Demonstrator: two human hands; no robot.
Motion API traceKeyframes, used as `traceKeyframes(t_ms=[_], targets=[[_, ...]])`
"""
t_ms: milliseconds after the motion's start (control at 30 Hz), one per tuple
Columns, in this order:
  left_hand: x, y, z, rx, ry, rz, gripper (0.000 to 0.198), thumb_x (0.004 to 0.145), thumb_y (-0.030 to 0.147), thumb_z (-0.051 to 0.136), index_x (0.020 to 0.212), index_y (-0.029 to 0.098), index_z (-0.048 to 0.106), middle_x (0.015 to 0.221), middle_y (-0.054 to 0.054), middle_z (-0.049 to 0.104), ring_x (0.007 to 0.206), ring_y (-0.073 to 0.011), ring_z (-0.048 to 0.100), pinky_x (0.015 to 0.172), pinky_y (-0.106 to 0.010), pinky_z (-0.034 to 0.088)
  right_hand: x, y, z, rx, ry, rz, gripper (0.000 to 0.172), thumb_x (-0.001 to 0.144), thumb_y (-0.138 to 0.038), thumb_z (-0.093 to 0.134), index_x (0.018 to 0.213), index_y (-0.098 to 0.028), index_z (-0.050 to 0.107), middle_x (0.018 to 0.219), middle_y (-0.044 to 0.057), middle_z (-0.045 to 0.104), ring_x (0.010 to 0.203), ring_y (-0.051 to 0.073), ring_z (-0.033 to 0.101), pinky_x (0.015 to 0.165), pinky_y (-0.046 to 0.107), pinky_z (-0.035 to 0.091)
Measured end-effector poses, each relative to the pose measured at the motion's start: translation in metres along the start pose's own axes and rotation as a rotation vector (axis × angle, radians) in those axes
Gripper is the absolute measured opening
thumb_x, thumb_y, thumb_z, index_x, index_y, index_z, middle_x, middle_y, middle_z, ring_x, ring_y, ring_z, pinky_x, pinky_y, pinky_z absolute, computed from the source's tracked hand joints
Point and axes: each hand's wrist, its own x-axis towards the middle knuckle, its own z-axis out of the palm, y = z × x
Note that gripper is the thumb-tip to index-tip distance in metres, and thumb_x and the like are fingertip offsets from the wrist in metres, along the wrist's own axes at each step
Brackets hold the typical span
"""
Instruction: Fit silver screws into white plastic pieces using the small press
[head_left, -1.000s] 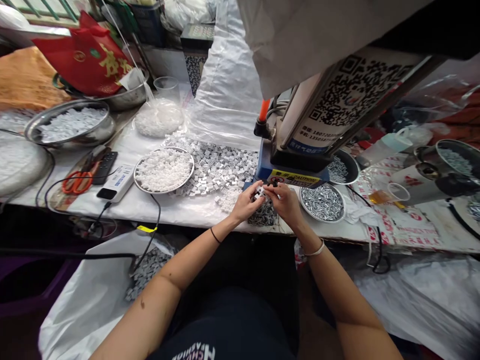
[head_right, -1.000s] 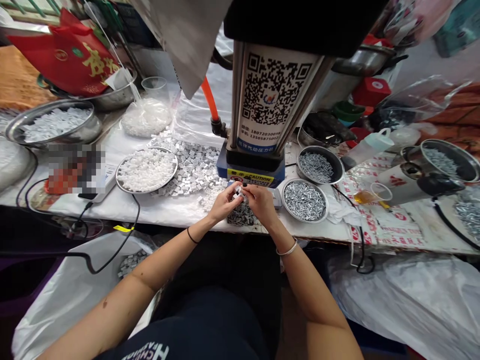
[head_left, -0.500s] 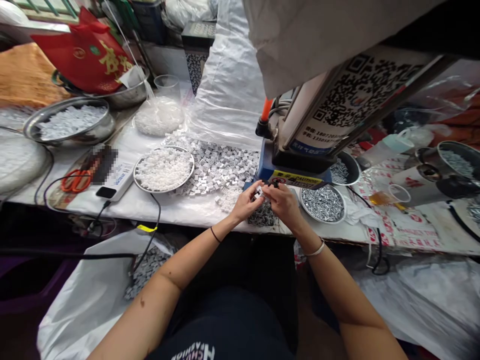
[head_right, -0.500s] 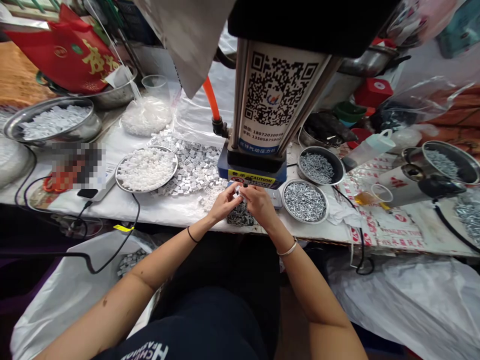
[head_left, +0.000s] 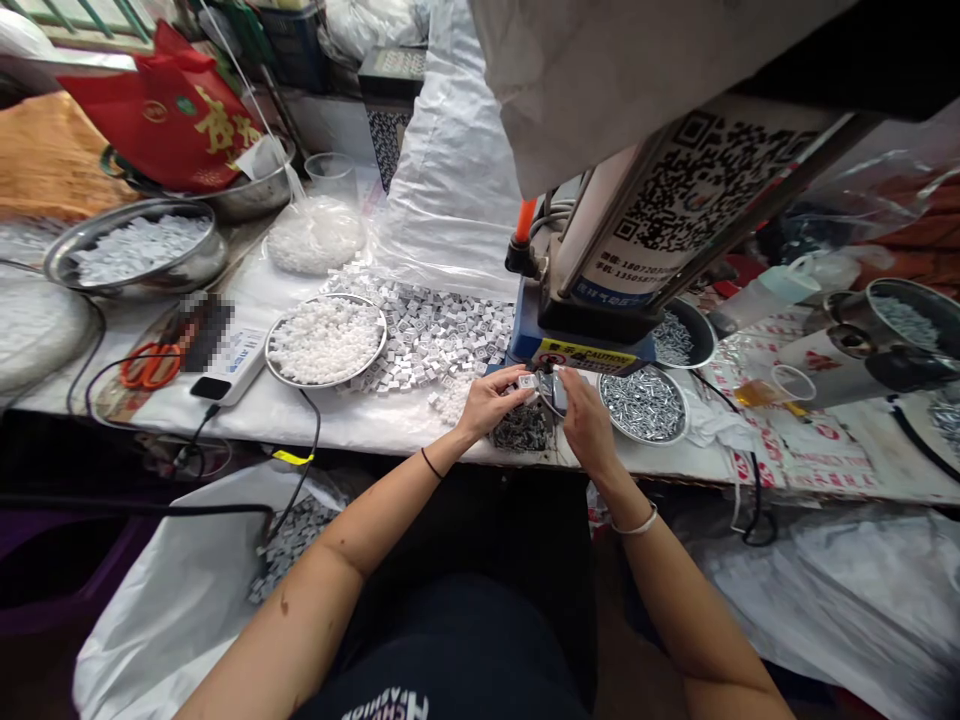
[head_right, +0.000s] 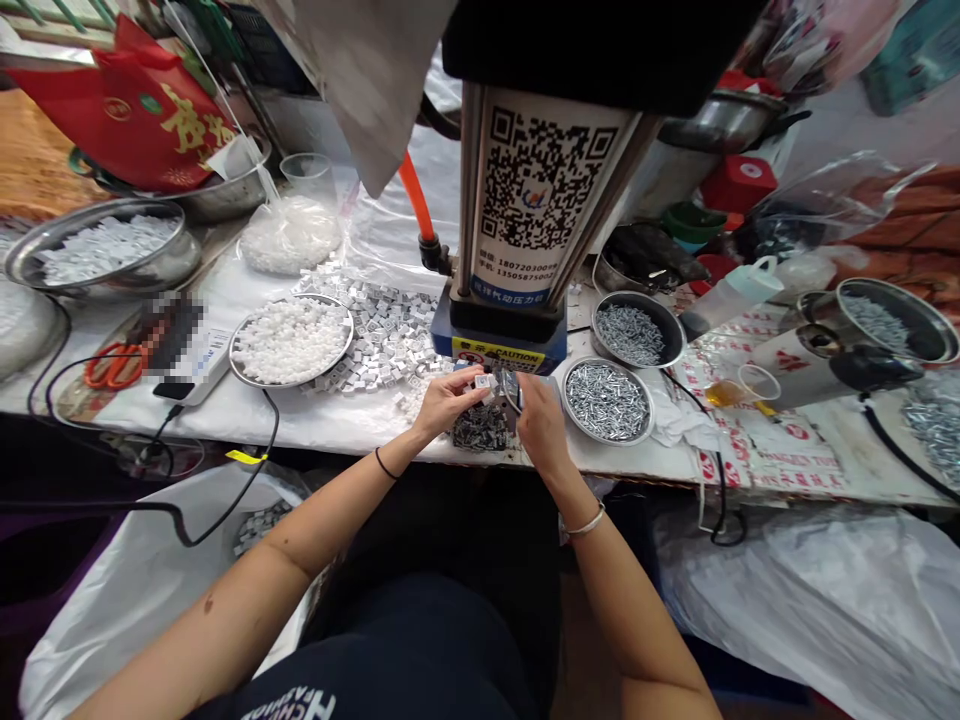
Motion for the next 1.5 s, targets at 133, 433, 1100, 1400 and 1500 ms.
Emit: traceKeyframes(t_ms=[133, 433, 1100, 1400, 1500], targets=[[-0.001, 0.003, 0.001, -0.015, 0.018, -0.018, 0.030, 0.072, 0.035, 0.070, 0.097, 0.017, 0.072, 0.112, -0.009, 0.067, 0.110, -0.0234, 0.059, 0.100, -0.036, 0.043, -0.040, 0.029, 0.024, -0.198, -0.085, -0.008, 0.055, 0.077, 0.000, 0.035, 0.130, -0.005, 0.049, 0.124, 0.019, 0.057, 0.120, 0.028, 0.047, 0.099, 0.044, 0.043], [-0.002, 0.010, 0.008, -0.028, 0.064, -0.095, 0.036, 0.067, 0.035, 0.072, 0.097, 0.015, 0.070, 0.108, -0.009, 0.067, 0.100, -0.0199, 0.060, 0.091, -0.031, 0.045, -0.040, 0.049, 0.017, 0.198, -0.066, 0.191, 0.046, 0.079, -0.008, 0.037, 0.116, -0.019, 0.063, 0.118, 0.008, 0.065, 0.112, 0.022, 0.057, 0.099, 0.042, 0.046], [-0.006, 0.013, 0.021, 0.059, 0.132, 0.041, 0.023, 0.073, 0.030, 0.070, 0.091, 0.017, 0.069, 0.118, -0.011, 0.061, 0.115, -0.0228, 0.054, 0.103, -0.038, 0.038, -0.059, 0.046, 0.047, -0.002, 0.266, 0.090, 0.041, 0.087, -0.012, 0.036, 0.123, -0.016, 0.056, 0.123, 0.014, 0.060, 0.113, 0.024, 0.053, 0.096, 0.044, 0.045], [-0.128, 0.059, -0.093, 0.650, 0.020, 0.180, 0.020, 0.081, 0.017, 0.053, 0.099, 0.019, 0.060, 0.108, -0.010, 0.058, 0.103, -0.0196, 0.057, 0.092, -0.032, 0.046, -0.067, 0.050, 0.059, -0.019, 0.322, 0.162, 0.034, 0.087, -0.019, 0.042, 0.116, -0.017, 0.061, 0.132, 0.016, 0.053, 0.117, 0.027, 0.050, 0.097, 0.049, 0.041], [-0.179, 0.075, -0.159, 1.004, 0.039, -0.084, 0.024, 0.079, 0.021, 0.055, 0.102, 0.022, 0.063, 0.111, -0.009, 0.058, 0.102, -0.0227, 0.058, 0.091, -0.036, 0.047, -0.066, 0.047, 0.061, -0.056, 0.312, 0.169, 0.033, 0.086, -0.019, 0.044, 0.114, -0.018, 0.063, 0.129, 0.015, 0.055, 0.112, 0.028, 0.050, 0.095, 0.048, 0.042]])
